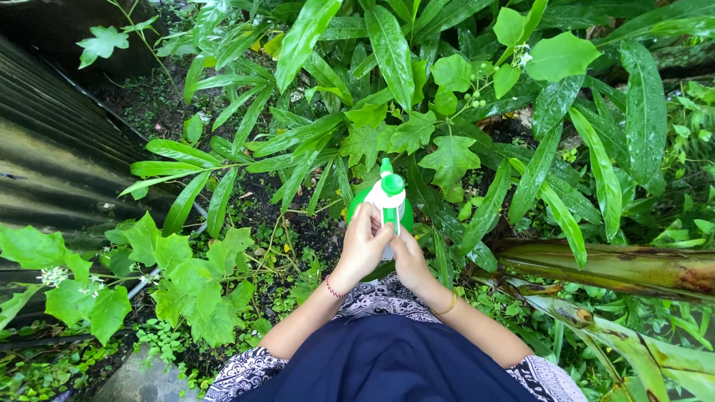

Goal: Spraying water or liquid solution onto various plants in a garden using a hand-operated spray bottle.

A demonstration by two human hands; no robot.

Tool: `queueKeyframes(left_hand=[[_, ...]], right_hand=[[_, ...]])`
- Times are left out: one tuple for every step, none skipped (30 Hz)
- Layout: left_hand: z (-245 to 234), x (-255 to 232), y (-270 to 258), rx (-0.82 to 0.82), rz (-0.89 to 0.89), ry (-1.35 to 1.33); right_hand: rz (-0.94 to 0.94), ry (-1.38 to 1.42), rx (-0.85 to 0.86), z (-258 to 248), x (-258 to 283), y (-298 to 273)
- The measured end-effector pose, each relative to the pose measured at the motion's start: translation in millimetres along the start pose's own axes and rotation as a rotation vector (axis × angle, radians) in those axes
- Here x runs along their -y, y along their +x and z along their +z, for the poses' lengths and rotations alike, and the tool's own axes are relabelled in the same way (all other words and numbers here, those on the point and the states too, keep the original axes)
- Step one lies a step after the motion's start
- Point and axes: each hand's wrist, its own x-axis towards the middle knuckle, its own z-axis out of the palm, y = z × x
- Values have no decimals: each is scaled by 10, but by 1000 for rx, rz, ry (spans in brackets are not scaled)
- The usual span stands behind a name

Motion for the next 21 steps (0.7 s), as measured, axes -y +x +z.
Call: queueKeyframes(left_hand=[[-3,-20,1,3,1,0],[-6,-40,1,8,-1,-1],[-12,-62,-3,13,-3,-2],[2,-37,-11,15,-3,-2],[10,-12,-9,19,-15,-3],[19,13,-6,23,-28,-4],[19,6,-9,23,-27,-3],[21,1,-13,23,-22,-8],[20,-1,-26,23,-17,-12],[17,11,-25,24,-18,-11],[16,20,-21,27,-16,-17],[16,29,-16,30,-14,-23],[14,30,-17,33,-14,-23],[12,31,-18,35,-10,-20],[11,31,-22,36,-6,-18],[16,40,-37,39,-6,-18],[20,47,-37,39,-7,-13],[23,54,-36,39,-8,-7],[25,46,-31,40,-8,-6],[27,39,-26,44,-4,-15],[31,31,-22,48,0,-24]], right_hand=[[-1,0,-3,8,11,1],[-5,2,-7,16,21,2],[-8,4,-11,27,33,0],[-8,3,-13,-1,1,-12],[-21,-23,-28,-27,-32,-10],[-33,-50,-42,-54,-64,-8],[-34,-49,-43,-42,-42,-10],[-38,-60,-45,-30,-21,-12],[-42,-71,-48,-15,-5,-22],[-41,-69,-48,12,13,-21],[-49,-64,-48,37,36,-19],[-57,-58,-48,60,59,-17],[-57,-58,-51,55,52,-19],[-60,-62,-56,50,46,-21],[-63,-67,-60,45,41,-25],[-62,-67,-63,45,42,-42],[-67,-55,-67,42,47,-40],[-71,-44,-71,38,51,-39],[-71,-43,-72,52,84,-39],[-79,-44,-64,67,116,-40],[-88,-46,-58,80,149,-43]])
